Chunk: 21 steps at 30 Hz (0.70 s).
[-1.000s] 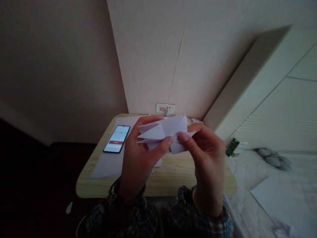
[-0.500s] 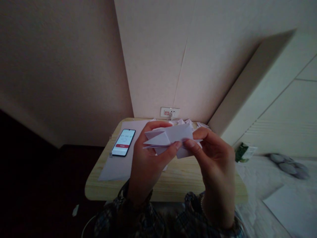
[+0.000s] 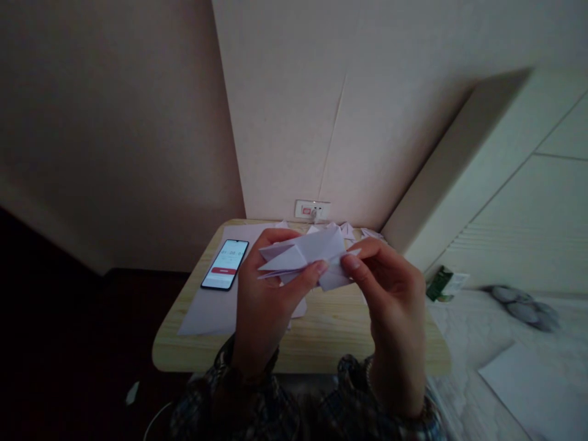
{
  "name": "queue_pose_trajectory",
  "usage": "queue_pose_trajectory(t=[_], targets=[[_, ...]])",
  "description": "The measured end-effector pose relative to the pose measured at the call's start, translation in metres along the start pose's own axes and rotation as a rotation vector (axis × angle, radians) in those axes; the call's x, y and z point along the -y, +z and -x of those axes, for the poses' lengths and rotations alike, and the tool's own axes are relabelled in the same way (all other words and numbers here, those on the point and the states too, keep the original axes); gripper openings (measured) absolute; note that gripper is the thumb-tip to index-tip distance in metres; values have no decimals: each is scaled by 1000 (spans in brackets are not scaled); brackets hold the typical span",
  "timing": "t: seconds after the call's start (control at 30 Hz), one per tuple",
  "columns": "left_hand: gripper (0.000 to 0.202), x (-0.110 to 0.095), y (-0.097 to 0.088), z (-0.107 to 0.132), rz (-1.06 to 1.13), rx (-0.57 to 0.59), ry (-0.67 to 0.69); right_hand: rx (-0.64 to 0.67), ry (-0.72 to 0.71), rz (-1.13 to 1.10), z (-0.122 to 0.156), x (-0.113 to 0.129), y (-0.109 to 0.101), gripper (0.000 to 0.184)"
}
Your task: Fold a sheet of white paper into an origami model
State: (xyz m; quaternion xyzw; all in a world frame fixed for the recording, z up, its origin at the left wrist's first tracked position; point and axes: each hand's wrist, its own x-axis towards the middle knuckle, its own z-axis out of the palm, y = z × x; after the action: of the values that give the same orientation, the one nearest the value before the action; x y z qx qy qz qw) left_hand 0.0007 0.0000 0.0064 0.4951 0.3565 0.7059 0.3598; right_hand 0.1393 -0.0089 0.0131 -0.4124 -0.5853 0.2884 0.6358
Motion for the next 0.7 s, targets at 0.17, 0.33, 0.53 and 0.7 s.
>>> queue_pose_trajectory(t=[0.17, 0.33, 0.53, 0.7], targets=[[39, 3, -4, -4, 53, 88, -41, 2, 14, 8, 2, -3, 0, 20], [43, 6, -10, -6, 56, 147, -67, -3, 17, 48, 1, -4, -2, 21], [41, 2, -10, -9, 56, 154, -63, -4, 14, 52, 0, -4, -4, 19], [37, -1, -9, -9, 37, 127, -49, -3, 27, 56, -1, -4, -3, 21]])
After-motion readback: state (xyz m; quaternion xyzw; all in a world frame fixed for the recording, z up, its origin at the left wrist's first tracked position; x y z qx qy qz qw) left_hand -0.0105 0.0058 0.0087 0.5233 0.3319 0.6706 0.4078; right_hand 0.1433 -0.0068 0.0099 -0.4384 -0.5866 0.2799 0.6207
